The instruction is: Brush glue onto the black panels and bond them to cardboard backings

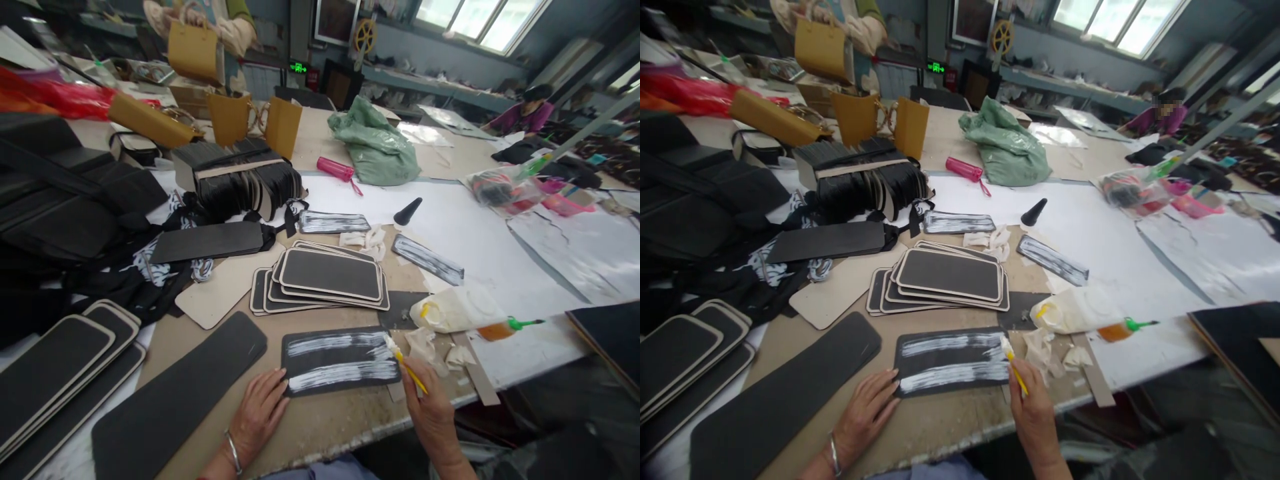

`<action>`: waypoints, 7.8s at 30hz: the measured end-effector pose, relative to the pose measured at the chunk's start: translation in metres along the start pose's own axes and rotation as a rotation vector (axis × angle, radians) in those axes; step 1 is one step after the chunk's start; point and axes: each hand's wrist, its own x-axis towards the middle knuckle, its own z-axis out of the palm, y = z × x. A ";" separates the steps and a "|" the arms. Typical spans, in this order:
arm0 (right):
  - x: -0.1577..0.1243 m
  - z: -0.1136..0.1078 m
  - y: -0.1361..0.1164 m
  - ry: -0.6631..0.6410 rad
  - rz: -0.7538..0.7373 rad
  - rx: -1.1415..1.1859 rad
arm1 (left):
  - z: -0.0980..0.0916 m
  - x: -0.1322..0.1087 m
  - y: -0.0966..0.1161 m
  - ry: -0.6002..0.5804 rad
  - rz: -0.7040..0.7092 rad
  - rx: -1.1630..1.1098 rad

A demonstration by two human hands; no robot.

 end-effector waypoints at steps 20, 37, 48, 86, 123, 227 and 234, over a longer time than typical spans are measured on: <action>0.003 0.087 -0.120 -0.348 -0.566 0.266 | -0.004 0.004 0.008 -0.020 -0.121 -0.077; -0.007 0.070 -0.133 -0.232 0.090 0.431 | 0.003 -0.002 0.006 0.009 -0.140 -0.101; -0.003 0.070 -0.122 -0.181 0.389 0.529 | -0.001 0.002 0.008 0.031 -0.128 -0.083; -0.008 -0.008 0.021 0.146 0.738 0.269 | -0.001 0.003 0.011 0.052 -0.052 -0.003; -0.040 0.010 0.028 -0.032 -0.316 -0.067 | -0.005 0.047 0.041 0.043 -1.332 -0.691; -0.034 0.027 -0.031 -0.101 -0.217 0.033 | 0.012 0.058 0.010 0.068 -1.317 -0.929; -0.037 0.027 -0.030 -0.108 -0.195 0.011 | 0.007 0.056 0.013 -0.054 -1.158 -0.771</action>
